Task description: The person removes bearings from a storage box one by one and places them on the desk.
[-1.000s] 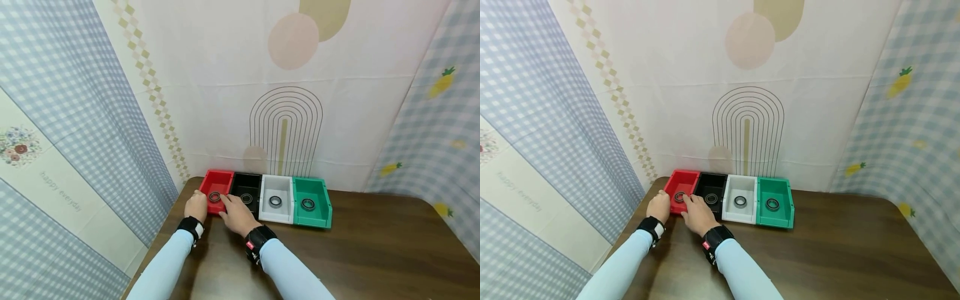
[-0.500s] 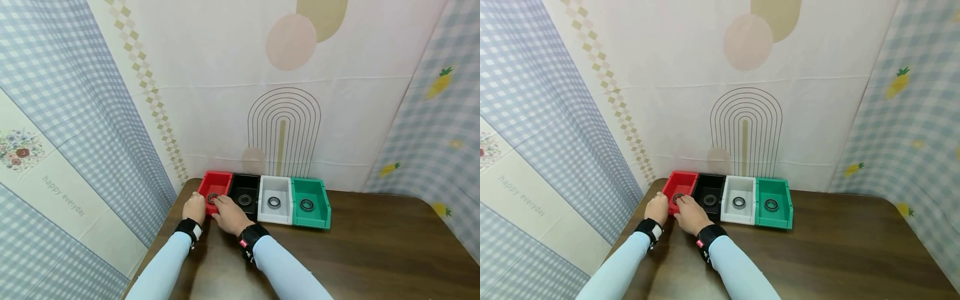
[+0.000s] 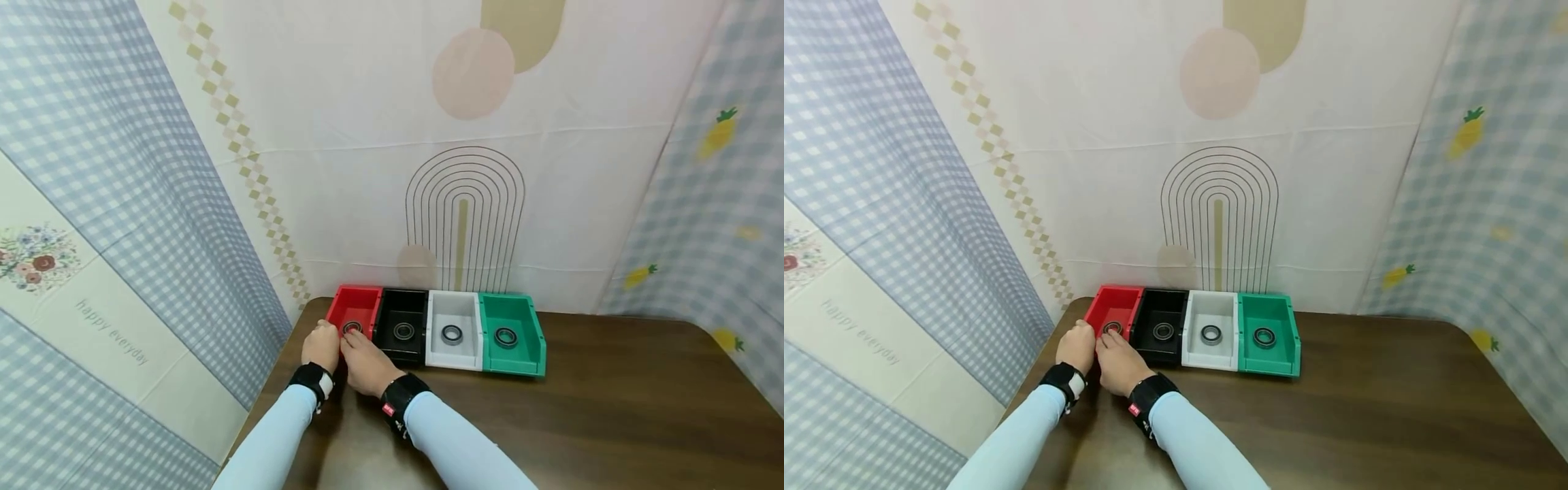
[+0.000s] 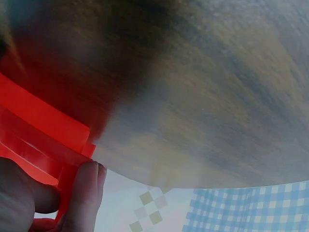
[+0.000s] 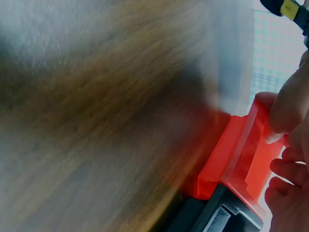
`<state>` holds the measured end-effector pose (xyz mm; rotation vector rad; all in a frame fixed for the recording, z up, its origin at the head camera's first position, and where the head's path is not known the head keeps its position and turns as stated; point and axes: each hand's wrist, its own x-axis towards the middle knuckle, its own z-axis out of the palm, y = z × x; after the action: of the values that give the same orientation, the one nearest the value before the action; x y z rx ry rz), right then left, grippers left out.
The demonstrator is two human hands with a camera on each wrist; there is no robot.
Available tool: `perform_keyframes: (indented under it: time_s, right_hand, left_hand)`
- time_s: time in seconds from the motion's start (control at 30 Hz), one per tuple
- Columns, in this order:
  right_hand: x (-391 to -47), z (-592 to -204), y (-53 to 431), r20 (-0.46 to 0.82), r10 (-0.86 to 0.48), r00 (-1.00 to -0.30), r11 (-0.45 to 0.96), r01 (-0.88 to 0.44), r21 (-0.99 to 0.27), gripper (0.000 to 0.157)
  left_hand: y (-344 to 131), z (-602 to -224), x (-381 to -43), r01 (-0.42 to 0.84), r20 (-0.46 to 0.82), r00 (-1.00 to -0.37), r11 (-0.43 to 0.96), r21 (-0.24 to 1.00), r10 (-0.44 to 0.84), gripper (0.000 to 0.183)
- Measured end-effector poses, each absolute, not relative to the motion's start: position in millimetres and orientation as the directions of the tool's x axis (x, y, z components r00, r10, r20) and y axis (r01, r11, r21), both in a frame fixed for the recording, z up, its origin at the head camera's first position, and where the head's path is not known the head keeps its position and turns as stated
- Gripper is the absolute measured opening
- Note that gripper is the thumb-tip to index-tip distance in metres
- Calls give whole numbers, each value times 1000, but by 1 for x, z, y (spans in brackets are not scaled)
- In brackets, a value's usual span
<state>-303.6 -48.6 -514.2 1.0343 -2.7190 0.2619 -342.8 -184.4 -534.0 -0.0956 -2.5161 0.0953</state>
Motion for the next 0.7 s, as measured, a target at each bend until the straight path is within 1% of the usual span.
perform_keyframes:
  time_s: [0.07,0.17,0.33,0.47,0.6,0.7]
  right_hand:
    - [-305,-515,-50,245,-627,-740,745,-661,-90,51]
    - [-309,-518,-52,221,-616,-756,755,-646,-109,50]
    - [-319,-519,-57,210,-599,-773,759,-631,-160,52]
    - [-325,-522,-62,220,-593,-775,763,-628,-153,55]
    - [-328,-525,-68,261,-575,-775,773,-620,-135,49]
    - [-330,-528,-73,268,-540,-798,792,-590,-159,44]
  left_hand:
    - [-185,-534,-342,37,575,-814,996,-85,80,22]
    - [-185,-535,-342,42,567,-820,996,-75,77,23]
    - [-186,-531,-346,42,554,-829,997,-66,71,28]
    - [-187,-529,-346,36,543,-837,998,-60,63,30]
    - [-188,-531,-345,51,547,-834,996,-67,79,27]
    - [-189,-534,-345,66,534,-841,996,-63,90,25]
